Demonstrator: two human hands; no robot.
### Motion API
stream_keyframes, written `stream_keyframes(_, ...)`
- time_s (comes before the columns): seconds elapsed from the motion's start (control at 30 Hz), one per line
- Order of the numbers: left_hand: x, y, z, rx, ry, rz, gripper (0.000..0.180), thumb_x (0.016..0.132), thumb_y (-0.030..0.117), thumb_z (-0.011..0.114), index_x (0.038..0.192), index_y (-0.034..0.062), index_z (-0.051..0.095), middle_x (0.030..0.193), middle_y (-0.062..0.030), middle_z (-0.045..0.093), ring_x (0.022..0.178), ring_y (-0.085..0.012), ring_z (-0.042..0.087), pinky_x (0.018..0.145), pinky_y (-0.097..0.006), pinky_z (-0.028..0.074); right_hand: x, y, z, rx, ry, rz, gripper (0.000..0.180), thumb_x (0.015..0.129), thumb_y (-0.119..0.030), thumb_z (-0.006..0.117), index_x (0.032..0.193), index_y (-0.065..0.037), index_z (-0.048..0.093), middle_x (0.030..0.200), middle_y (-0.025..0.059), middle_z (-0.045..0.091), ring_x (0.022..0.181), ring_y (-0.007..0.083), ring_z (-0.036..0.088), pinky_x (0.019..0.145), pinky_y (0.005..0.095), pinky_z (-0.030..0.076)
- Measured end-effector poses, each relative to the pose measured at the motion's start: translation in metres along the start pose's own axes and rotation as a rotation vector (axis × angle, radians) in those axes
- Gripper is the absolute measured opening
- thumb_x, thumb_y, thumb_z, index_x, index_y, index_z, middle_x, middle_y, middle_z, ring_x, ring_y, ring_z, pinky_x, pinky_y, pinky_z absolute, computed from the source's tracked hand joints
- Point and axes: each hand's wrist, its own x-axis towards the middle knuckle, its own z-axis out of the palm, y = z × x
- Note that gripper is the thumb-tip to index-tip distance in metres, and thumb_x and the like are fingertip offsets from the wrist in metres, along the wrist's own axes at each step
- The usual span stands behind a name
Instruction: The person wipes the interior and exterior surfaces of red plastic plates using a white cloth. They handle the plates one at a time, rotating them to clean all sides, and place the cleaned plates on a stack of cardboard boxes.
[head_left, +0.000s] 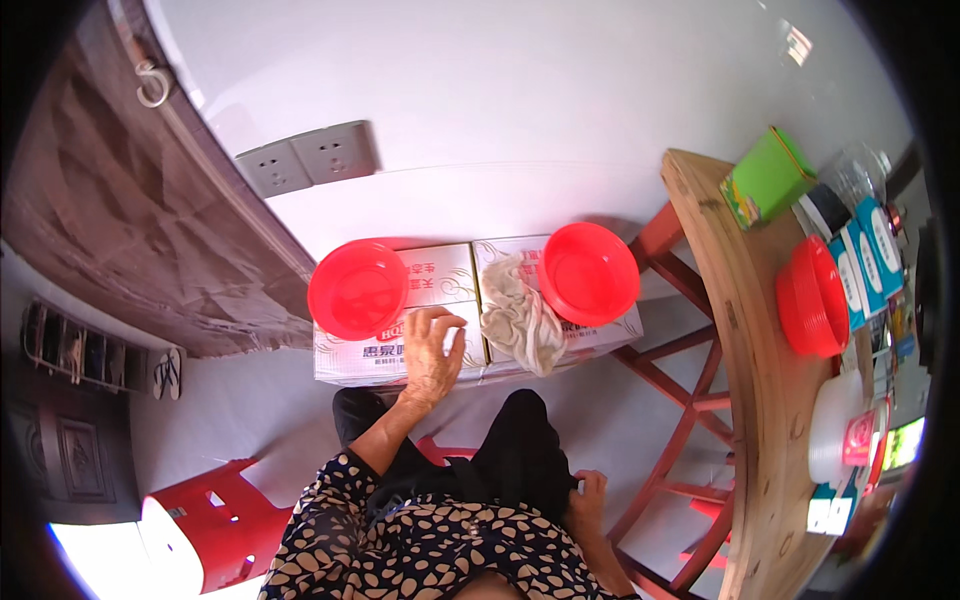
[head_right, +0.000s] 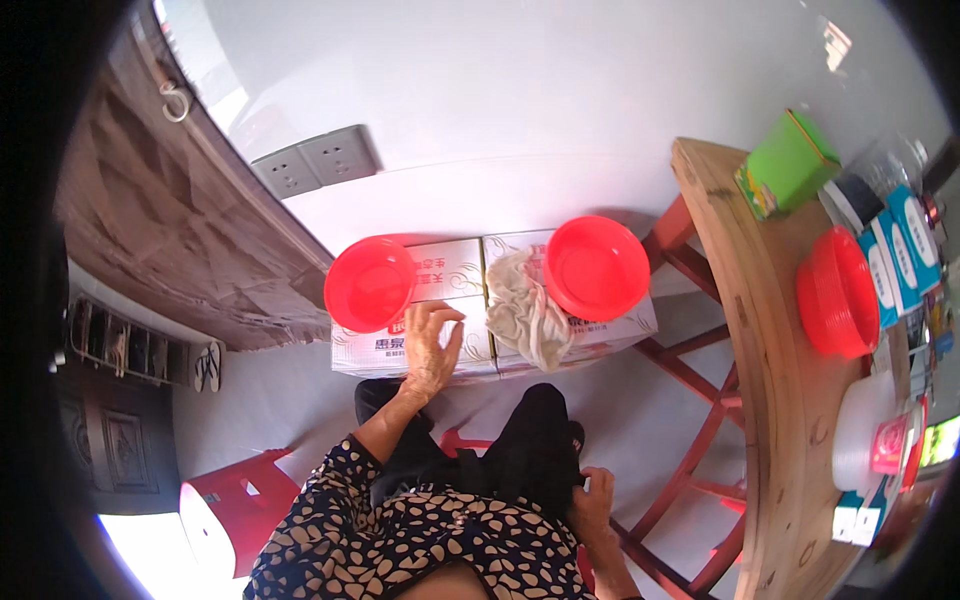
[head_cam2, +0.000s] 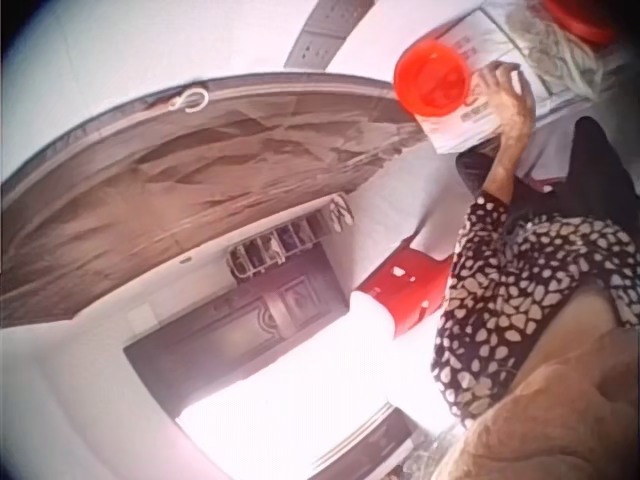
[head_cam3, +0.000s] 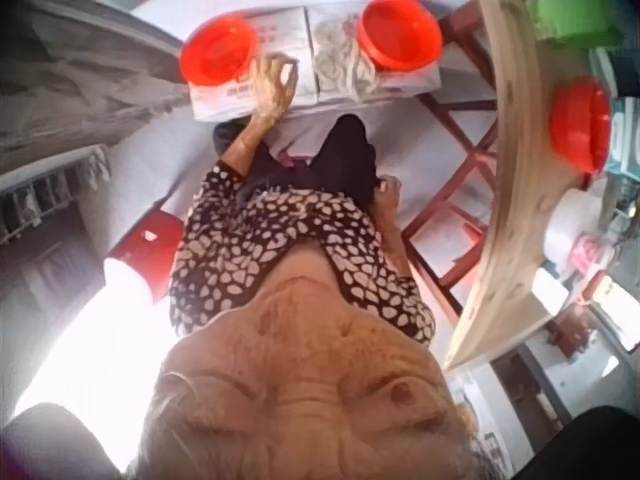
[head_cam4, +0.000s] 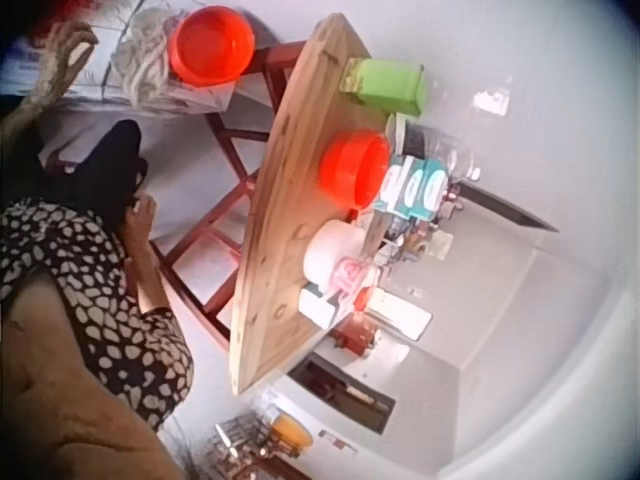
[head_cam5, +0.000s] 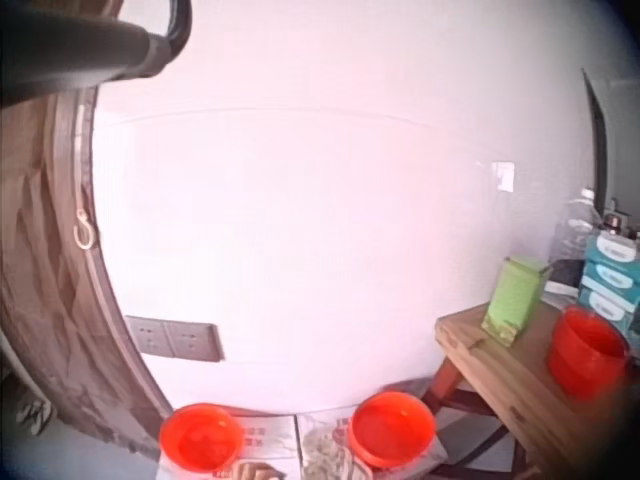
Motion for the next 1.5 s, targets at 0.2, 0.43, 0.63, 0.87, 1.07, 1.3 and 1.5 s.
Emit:
stream_keyframes(0.2,-0.016,0.029,0.066,-0.059,-0.204,0.162,0.025,0.068,0.007,0.068,0.09,0.0109,0.06,0.096,-0.0065,0.054,0.093,-0.0273,0.05,0.075,-0.04,0.04,0.0,0.024,0.028,-0.16,0.003,-0.068,0.04,0.078,-0.009,0.054,0.117,-0.003,0.053,0.126,0.0162,0.044,0.113,0.0327,0.042,0.089,0.0417,0.036)
stream_keyframes(0.43,-0.012,0.021,0.095,0.147,-0.273,0.12,0.034,0.064,0.019,0.075,0.094,0.0132,0.06,0.097,-0.0056,0.052,0.091,-0.0262,0.05,0.073,-0.041,0.039,0.032,0.031,0.052,-0.317,0.162,-0.187,0.036,0.08,-0.013,0.052,0.114,-0.003,0.054,0.124,0.0141,0.047,0.115,0.031,0.041,0.089,0.0431,0.034)
stream_keyframes(0.63,-0.011,0.023,0.089,0.105,-0.357,0.112,0.033,0.063,0.02,0.077,0.091,0.014,0.061,0.096,-0.0046,0.051,0.091,-0.0258,0.049,0.075,-0.042,0.037,0.004,0.043,0.057,0.03,0.181,0.086,0.032,0.081,-0.014,0.054,0.11,-0.003,0.055,0.12,0.0118,0.048,0.117,0.0315,0.041,0.094,0.0435,0.032)
stream_keyframes(0.87,-0.014,0.044,0.08,-0.012,-0.151,0.127,0.035,0.066,0.009,0.074,0.096,0.0106,0.058,0.104,-0.0116,0.05,0.097,-0.0315,0.048,0.08,-0.043,0.04,-0.032,0.042,-0.066,1.135,-0.074,0.401,0.019,0.082,-0.007,0.061,0.1,-0.005,0.055,0.104,0.0124,0.058,0.1,0.0263,0.056,0.079,0.0391,0.048)
stream_keyframes(1.07,-0.044,0.08,0.072,-0.681,-0.72,-0.191,0.061,0.072,0.014,0.075,0.125,0.0105,0.045,0.117,-0.0095,0.05,0.106,-0.0244,0.049,0.09,-0.039,0.041,0.078,0.009,-0.08,1.945,0.406,0.233,0.02,0.088,-0.01,0.055,0.108,-0.008,0.051,0.103,0.0109,0.059,0.094,0.0237,0.059,0.08,0.0382,0.051)
stream_keyframes(1.3,-0.061,0.103,0.054,-1.461,-0.977,-0.67,0.061,0.088,0.016,0.063,0.139,0.0082,0.032,0.123,-0.0031,0.049,0.112,-0.0128,0.047,0.096,-0.028,0.039,0.122,-0.045,-0.046,1.861,0.069,0.15,0.012,0.092,-0.01,0.052,0.103,-0.006,0.049,0.11,0.013,0.058,0.098,0.0231,0.059,0.087,0.0361,0.048)
stream_keyframes(1.5,-0.075,0.049,0.026,-1.131,-0.52,-0.806,0.035,0.087,-0.003,0.048,0.116,0.0128,0.059,0.104,-0.0027,0.06,0.094,-0.0117,0.055,0.083,-0.027,0.047,0.182,-0.063,-0.01,0.701,0.045,-0.27,0.034,0.08,-0.008,0.062,0.113,-0.006,0.055,0.114,0.0178,0.054,0.098,0.0254,0.058,0.083,0.035,0.048)
